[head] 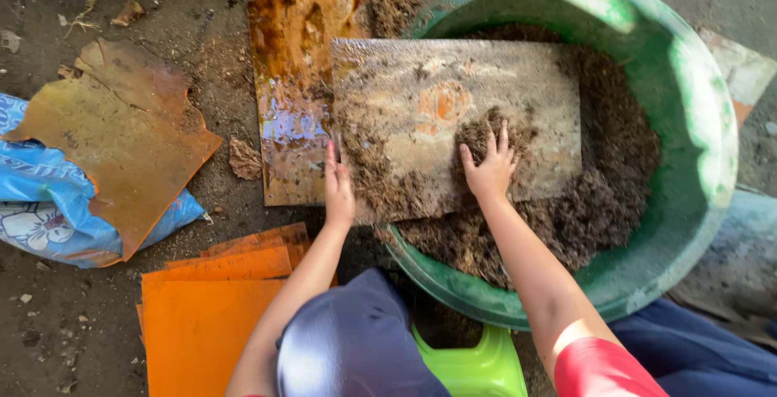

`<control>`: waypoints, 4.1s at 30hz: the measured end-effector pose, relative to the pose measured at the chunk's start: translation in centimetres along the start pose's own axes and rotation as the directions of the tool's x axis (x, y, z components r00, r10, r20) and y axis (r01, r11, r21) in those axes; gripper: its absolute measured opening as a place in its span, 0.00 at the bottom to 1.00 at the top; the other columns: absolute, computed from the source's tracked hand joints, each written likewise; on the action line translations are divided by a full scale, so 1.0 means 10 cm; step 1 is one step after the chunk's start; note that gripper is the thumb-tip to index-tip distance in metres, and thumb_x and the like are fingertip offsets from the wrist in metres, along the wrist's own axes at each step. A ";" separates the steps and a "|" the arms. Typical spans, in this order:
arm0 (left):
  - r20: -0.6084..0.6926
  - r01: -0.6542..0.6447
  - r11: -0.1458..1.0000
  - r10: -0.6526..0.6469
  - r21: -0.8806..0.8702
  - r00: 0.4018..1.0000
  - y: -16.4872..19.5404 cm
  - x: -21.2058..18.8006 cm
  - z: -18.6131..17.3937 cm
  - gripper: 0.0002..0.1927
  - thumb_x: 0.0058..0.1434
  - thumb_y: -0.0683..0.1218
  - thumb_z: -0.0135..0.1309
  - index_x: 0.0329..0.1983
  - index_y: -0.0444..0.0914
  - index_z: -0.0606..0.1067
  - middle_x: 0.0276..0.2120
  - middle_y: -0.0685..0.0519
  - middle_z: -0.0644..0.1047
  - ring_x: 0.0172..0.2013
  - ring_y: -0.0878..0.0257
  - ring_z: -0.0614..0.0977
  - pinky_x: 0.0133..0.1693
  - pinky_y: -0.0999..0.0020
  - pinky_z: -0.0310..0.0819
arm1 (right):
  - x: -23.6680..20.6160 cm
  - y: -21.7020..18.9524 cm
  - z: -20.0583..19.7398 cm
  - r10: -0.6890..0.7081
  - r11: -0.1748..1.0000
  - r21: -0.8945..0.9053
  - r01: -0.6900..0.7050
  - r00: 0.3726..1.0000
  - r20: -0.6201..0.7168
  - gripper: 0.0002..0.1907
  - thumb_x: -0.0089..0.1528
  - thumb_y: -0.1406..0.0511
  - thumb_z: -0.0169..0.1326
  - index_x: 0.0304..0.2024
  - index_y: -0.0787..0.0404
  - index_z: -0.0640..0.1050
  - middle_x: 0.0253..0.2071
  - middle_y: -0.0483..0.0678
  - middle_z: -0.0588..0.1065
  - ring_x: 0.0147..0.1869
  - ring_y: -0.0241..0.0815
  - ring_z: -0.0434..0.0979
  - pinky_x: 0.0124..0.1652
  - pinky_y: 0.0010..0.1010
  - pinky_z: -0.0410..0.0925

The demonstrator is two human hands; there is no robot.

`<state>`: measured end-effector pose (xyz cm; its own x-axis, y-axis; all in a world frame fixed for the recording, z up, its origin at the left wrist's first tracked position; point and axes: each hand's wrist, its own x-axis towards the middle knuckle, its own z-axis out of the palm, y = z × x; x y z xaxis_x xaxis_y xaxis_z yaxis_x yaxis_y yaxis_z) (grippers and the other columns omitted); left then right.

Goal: The person sits on a small stool and scrubs orange rectangular tiles with a dark fibrous material from a green basin. They handle the tiles one at a time, scrubbing both sides and stacking the cleaned tiles to the left.

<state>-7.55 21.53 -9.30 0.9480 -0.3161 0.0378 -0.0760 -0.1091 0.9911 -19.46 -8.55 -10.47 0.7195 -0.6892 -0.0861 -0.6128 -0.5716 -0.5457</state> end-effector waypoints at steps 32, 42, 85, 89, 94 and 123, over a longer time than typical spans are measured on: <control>-0.068 0.121 0.912 -0.159 -0.392 0.985 0.11 -0.13 -0.02 0.43 0.73 0.72 0.32 0.80 0.39 0.55 0.76 0.46 0.59 0.74 0.52 0.61 0.74 0.55 0.49 | -0.97 -1.44 0.33 -0.722 0.677 0.347 0.649 0.677 0.144 0.32 0.48 0.62 0.67 0.57 0.48 0.78 0.66 0.47 0.69 0.68 0.56 0.65 0.70 0.57 0.50; -0.061 0.187 0.982 -0.189 -0.028 0.980 0.16 -0.14 -0.02 0.45 0.71 0.74 0.27 0.80 0.41 0.51 0.80 0.52 0.49 0.79 0.54 0.47 0.75 0.56 0.35 | -0.99 0.28 0.09 -0.278 0.959 0.077 0.272 0.956 0.095 0.26 0.53 0.74 0.63 0.53 0.52 0.80 0.70 0.48 0.68 0.76 0.54 0.59 0.72 0.52 0.52; -0.096 0.185 0.953 -0.166 0.241 0.981 -0.14 -0.25 -0.18 0.37 0.79 0.61 0.36 0.83 0.37 0.53 0.47 0.57 0.63 0.38 0.69 0.63 0.46 0.76 0.61 | 0.26 -1.30 -0.03 -0.084 0.972 0.207 0.114 0.985 -0.150 0.31 0.65 0.75 0.54 0.65 0.39 0.74 0.79 0.47 0.56 0.84 0.56 0.51 0.76 0.66 0.34; -0.112 0.196 0.918 -0.167 0.346 0.980 0.08 -0.21 -0.13 0.35 0.79 0.60 0.35 0.82 0.38 0.51 0.47 0.58 0.65 0.37 0.69 0.63 0.45 0.76 0.62 | 0.38 -1.38 0.07 -0.461 0.825 0.290 0.485 0.875 -0.149 0.29 0.54 0.70 0.59 0.58 0.46 0.76 0.72 0.60 0.61 0.77 0.62 0.50 0.68 0.72 0.37; -0.105 0.176 0.901 -0.146 0.397 0.984 0.25 -0.17 -0.05 0.33 0.79 0.59 0.34 0.80 0.38 0.51 0.59 0.55 0.62 0.41 0.68 0.65 0.49 0.75 0.63 | 1.46 -0.42 -0.05 -0.238 0.955 0.100 0.279 0.924 -0.300 0.22 0.64 0.75 0.53 0.55 0.45 0.78 0.66 0.42 0.72 0.72 0.47 0.72 0.76 0.62 0.50; -0.083 0.219 0.930 -0.204 0.294 0.976 0.30 0.07 0.05 0.32 0.75 0.52 0.39 0.78 0.35 0.52 0.71 0.43 0.64 0.66 0.53 0.69 0.68 0.60 0.59 | -1.08 -0.44 -0.11 0.075 0.986 0.134 -0.104 0.975 0.208 0.33 0.67 0.63 0.50 0.74 0.53 0.59 0.76 0.65 0.42 0.78 0.66 0.38 0.70 0.67 0.32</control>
<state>-7.23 20.48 -6.40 0.9660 -0.2075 -0.1542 0.0463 -0.4478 0.8929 -24.94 0.93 -6.22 0.7238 -0.6224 -0.2978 -0.6350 -0.4321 -0.6404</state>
